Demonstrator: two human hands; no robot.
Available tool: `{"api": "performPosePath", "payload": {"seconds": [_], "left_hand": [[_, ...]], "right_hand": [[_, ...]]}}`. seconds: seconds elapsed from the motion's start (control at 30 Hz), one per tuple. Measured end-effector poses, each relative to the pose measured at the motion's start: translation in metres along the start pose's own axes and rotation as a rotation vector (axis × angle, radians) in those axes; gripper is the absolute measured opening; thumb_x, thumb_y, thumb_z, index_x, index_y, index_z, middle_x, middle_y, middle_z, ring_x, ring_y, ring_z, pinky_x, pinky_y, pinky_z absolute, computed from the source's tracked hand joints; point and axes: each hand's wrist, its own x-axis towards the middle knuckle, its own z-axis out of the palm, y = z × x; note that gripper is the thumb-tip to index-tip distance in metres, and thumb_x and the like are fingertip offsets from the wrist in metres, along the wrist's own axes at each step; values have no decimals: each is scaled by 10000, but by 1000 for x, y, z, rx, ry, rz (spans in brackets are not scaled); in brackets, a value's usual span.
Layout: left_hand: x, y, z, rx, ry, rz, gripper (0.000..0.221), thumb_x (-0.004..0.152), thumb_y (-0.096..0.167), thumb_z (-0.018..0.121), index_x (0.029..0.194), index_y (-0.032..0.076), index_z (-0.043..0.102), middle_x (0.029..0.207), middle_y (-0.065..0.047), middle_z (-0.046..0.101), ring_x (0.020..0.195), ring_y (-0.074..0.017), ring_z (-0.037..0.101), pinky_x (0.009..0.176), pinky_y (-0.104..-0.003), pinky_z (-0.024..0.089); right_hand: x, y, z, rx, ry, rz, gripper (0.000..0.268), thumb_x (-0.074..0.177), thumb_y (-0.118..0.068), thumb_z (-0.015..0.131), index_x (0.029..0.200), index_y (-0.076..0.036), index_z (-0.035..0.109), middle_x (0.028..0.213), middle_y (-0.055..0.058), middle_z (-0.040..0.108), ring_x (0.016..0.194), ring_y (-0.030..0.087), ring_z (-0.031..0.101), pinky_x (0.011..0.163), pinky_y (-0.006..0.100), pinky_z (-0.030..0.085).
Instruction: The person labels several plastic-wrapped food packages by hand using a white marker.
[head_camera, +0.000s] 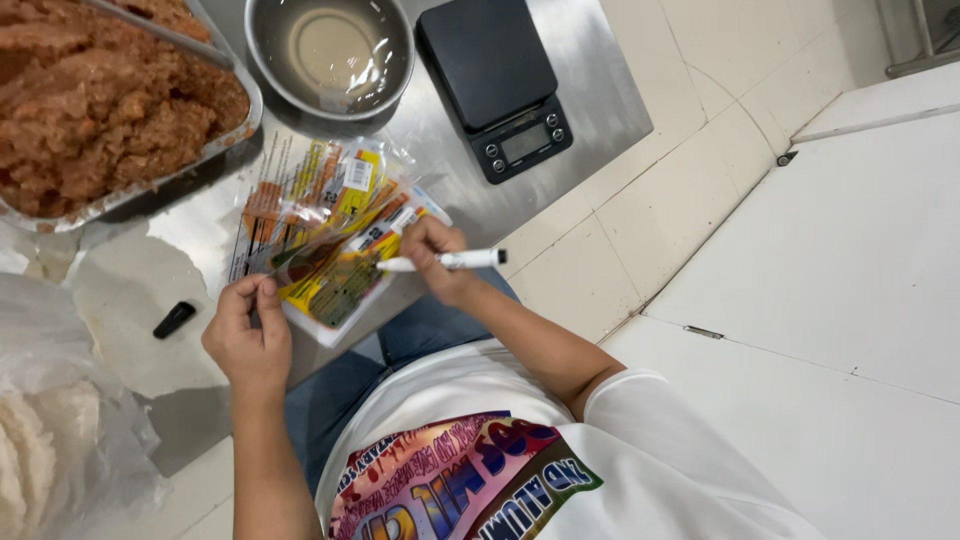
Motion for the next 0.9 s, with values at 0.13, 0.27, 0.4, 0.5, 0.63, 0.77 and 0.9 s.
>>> {"api": "performPosePath", "payload": {"seconds": [0.13, 0.27, 0.4, 0.5, 0.63, 0.77, 0.9], "left_hand": [[6, 10, -5, 48, 10, 84, 114, 1117, 92, 667, 1050, 20, 723, 858, -161, 728, 810, -395, 722, 717, -437, 563], [11, 26, -10, 17, 39, 91, 154, 1111, 133, 642, 1007, 52, 724, 783, -121, 708, 726, -375, 708, 668, -428, 565], [11, 28, -12, -26, 22, 44, 90, 1083, 92, 662, 1024, 45, 711, 775, -158, 698, 742, -414, 702, 660, -459, 553], [8, 27, -10, -58, 15, 2, 114, 1092, 102, 654, 1009, 52, 714, 771, -135, 705, 728, -373, 706, 662, -422, 550], [8, 25, -10, -84, 4, -6, 120, 1096, 78, 656, 1000, 34, 713, 755, -135, 692, 712, -366, 698, 656, -414, 544], [10, 27, -11, -86, 7, 9, 132, 1100, 71, 656, 987, 29, 710, 723, -139, 669, 676, -364, 679, 637, -411, 534], [10, 30, -11, -102, 1, -3, 136, 1099, 58, 647, 981, 26, 707, 711, -137, 658, 662, -362, 668, 634, -409, 529]], "right_hand": [[-3, 15, -13, 95, 120, 61, 439, 1058, -470, 540, 808, -111, 581, 635, 3, 587, 515, 58, 483, 468, 214, 372], [1, 19, -26, 39, 270, 107, 336, 1057, -275, 610, 794, -150, 441, 541, -49, 499, 452, 27, 425, 448, 187, 305], [13, -15, -1, -177, 189, 65, 361, 1005, -166, 693, 738, -131, 453, 525, -19, 503, 457, 53, 425, 458, 201, 297], [8, -15, -5, -209, 114, 53, 367, 1006, -106, 671, 717, -125, 445, 534, -7, 467, 469, 63, 411, 471, 211, 306], [6, -6, -14, -259, 77, 26, 356, 1004, -51, 641, 709, -116, 451, 526, 8, 483, 461, 66, 405, 467, 214, 306], [6, -1, -16, -256, 52, -17, 335, 990, -8, 634, 713, -101, 469, 544, 35, 504, 489, 62, 429, 482, 229, 329], [9, -5, -13, -282, 41, -45, 341, 967, 21, 651, 698, -88, 473, 531, 70, 519, 460, 100, 436, 466, 247, 332]]}}
